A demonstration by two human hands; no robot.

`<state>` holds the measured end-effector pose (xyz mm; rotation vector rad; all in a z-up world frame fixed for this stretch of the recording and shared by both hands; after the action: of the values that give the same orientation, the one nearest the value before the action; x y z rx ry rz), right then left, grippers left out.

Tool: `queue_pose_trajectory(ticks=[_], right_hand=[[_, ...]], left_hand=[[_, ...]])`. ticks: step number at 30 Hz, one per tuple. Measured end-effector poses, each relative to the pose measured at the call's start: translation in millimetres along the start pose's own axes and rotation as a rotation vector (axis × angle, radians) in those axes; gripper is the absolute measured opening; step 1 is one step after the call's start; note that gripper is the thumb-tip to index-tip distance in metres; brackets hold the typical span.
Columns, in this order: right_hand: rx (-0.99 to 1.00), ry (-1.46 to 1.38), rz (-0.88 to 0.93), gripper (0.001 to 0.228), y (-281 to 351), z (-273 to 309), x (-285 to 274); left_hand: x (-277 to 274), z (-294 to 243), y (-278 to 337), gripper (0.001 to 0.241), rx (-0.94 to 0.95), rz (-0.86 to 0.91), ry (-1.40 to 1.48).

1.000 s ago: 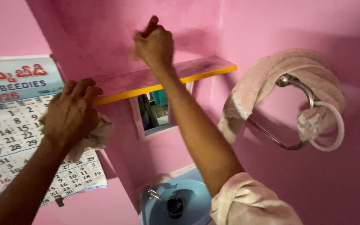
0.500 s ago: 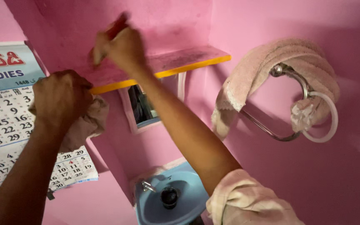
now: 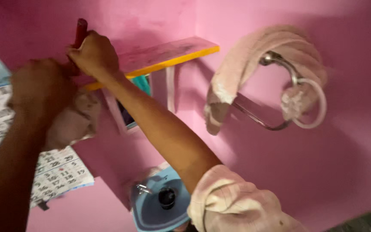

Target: The person scrubs a pink wall above a yellow shelf using a brush and a cloth. They then wipe the shelf and the wall with a cloth, rinse the cloth in a sink, and continue scrubbing the wall with a sponge.

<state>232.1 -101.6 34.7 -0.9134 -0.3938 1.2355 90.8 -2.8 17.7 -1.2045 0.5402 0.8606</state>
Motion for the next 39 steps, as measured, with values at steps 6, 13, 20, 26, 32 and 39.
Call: queue_pose_trajectory(ticks=[6, 13, 20, 26, 32, 39], right_hand=[[0.215, 0.078, 0.070, 0.034, -6, -21, -43], [-0.202, -0.107, -0.039, 0.037, 13, -17, -7], [0.036, -0.072, -0.034, 0.038, -22, -48, -28], [0.009, 0.176, 0.043, 0.025, -24, -62, -36], [-0.200, -0.278, -0.043, 0.029, 12, -13, -22], [0.183, 0.078, -0.013, 0.023, -45, -71, -70]], left_hand=[[12, 6, 0, 0.033, -0.103, 0.080, -0.109], [22, 15, -3, 0.033, 0.034, 0.013, -0.100], [17, 13, 9, 0.027, 0.020, -0.134, 0.018], [11, 7, 22, 0.022, 0.095, -0.276, 0.102], [14, 12, 22, 0.022, 0.098, -0.350, 0.114], [4, 5, 23, 0.017, 0.148, -0.388, 0.166]])
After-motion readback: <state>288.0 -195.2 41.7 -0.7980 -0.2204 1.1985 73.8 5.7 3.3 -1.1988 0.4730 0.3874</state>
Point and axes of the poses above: each hand's wrist, its own y-axis away from the middle knuckle, its own x-axis out of the palm, z = x × y, the point moved 5 cm from there along -y, towards the middle knuckle, and after that the axes turned 8 degrees about x, right-handed, at the moved point
